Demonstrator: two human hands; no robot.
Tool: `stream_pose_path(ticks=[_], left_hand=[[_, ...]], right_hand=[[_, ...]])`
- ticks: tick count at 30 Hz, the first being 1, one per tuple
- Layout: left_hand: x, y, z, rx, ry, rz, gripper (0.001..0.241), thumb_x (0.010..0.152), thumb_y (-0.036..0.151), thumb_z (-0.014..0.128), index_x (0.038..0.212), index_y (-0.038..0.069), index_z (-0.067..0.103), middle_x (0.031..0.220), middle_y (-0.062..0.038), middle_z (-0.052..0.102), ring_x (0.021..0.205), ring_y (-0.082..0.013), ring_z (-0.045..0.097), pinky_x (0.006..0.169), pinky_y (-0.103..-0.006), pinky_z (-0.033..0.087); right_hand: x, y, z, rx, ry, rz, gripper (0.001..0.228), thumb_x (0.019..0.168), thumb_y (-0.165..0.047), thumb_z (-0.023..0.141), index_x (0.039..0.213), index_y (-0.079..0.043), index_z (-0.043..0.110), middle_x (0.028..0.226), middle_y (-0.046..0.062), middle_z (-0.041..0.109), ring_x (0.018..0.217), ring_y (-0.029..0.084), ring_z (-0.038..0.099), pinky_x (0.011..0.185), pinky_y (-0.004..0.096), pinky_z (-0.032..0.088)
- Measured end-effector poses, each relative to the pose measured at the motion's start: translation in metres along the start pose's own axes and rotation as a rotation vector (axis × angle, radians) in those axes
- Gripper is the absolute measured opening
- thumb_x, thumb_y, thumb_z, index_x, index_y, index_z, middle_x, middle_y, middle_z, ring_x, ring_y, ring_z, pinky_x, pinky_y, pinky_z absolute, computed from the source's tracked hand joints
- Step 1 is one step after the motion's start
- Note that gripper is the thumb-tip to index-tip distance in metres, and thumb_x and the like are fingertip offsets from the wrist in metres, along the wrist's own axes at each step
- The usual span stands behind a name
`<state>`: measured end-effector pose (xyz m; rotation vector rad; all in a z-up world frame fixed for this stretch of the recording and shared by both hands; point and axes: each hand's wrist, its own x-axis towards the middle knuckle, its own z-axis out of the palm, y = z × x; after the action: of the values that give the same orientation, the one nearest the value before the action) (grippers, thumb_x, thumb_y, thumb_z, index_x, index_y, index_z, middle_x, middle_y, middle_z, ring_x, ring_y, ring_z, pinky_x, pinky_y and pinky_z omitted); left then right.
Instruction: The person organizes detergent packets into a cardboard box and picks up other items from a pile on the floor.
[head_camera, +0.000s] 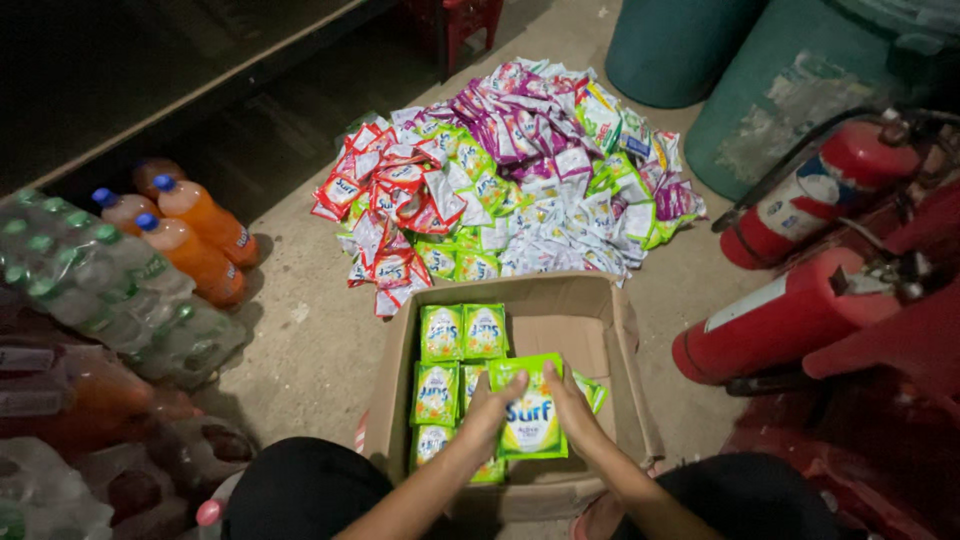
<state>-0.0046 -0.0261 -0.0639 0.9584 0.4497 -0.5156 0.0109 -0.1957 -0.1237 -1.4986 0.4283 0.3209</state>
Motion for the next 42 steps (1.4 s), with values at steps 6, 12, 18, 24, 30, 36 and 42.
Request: stream_pose_path(ticks=[6, 12, 18, 24, 30, 36, 42], left_hand=[[0.033, -0.019, -0.01, 0.152, 0.11, 0.152, 0.07, 0.087, 0.04, 0.071, 0.136, -0.002, 0.046, 0.117, -0.019, 0.068, 0.104, -0.0301, 0.069, 0.087, -0.0433, 0.057], [0.095, -0.076, -0.059, 0.467, 0.256, 0.247, 0.072, 0.088, 0.048, 0.072, 0.13, -0.008, 0.056, 0.117, -0.023, 0.072, 0.103, -0.0278, 0.071, 0.088, -0.0373, 0.055], [0.117, -0.11, -0.097, 0.514, 0.34, -0.06, 0.074, 0.089, 0.047, 0.073, 0.13, -0.012, 0.055, 0.117, -0.026, 0.07, 0.1, -0.0298, 0.069, 0.088, -0.0407, 0.055], [0.138, -0.113, -0.119, 0.309, 0.272, 0.127, 0.07, 0.087, 0.037, 0.072, 0.137, -0.008, 0.051, 0.123, -0.022, 0.07, 0.11, -0.0284, 0.068, 0.096, -0.0395, 0.054], [0.156, -0.093, -0.14, 0.679, 0.412, 0.414, 0.057, 0.095, 0.031, 0.065, 0.142, 0.002, 0.053, 0.141, -0.019, 0.06, 0.132, -0.0307, 0.057, 0.111, -0.0387, 0.042], [0.121, -0.067, -0.173, 1.531, 0.342, 0.492, 0.05, 0.103, 0.029, 0.046, 0.15, 0.013, 0.045, 0.156, -0.009, 0.046, 0.147, -0.0295, 0.036, 0.121, -0.0468, 0.028], [0.12, -0.076, -0.165, 1.8, 0.255, 0.313, 0.066, 0.103, 0.039, 0.039, 0.161, 0.013, 0.02, 0.169, -0.008, 0.013, 0.154, -0.033, 0.008, 0.118, -0.0608, 0.014]], right_hand=[[0.031, 0.03, -0.008, 0.281, -0.242, 0.379, 0.078, 0.094, -0.067, 0.033, 0.123, -0.002, 0.065, 0.103, 0.014, 0.076, 0.085, 0.027, 0.073, 0.078, 0.04, 0.059], [0.029, 0.069, 0.012, 0.21, -0.199, 0.264, 0.067, 0.099, -0.062, 0.042, 0.125, -0.005, 0.068, 0.111, 0.012, 0.077, 0.093, 0.023, 0.074, 0.087, 0.039, 0.058], [0.014, 0.085, 0.037, 0.294, -0.294, 0.722, 0.076, 0.093, -0.07, 0.038, 0.123, -0.008, 0.071, 0.111, 0.011, 0.079, 0.093, 0.026, 0.075, 0.09, 0.046, 0.056], [0.029, 0.087, 0.054, 0.096, -0.243, 0.217, 0.05, 0.101, -0.045, 0.052, 0.116, -0.002, 0.073, 0.103, 0.013, 0.078, 0.089, 0.022, 0.072, 0.087, 0.041, 0.055], [0.062, 0.095, 0.075, 0.036, 0.044, -0.015, 0.043, 0.097, -0.033, 0.051, 0.127, -0.003, 0.061, 0.114, 0.015, 0.073, 0.1, 0.024, 0.069, 0.091, 0.038, 0.052], [0.09, 0.124, 0.086, -0.891, 0.044, -0.066, 0.041, 0.101, -0.035, 0.047, 0.117, -0.001, 0.062, 0.115, 0.026, 0.068, 0.109, 0.043, 0.064, 0.097, 0.048, 0.049], [0.104, 0.145, 0.093, -0.78, 0.202, -0.111, 0.041, 0.099, -0.033, 0.047, 0.119, -0.001, 0.063, 0.112, 0.027, 0.068, 0.106, 0.046, 0.063, 0.094, 0.052, 0.048]])
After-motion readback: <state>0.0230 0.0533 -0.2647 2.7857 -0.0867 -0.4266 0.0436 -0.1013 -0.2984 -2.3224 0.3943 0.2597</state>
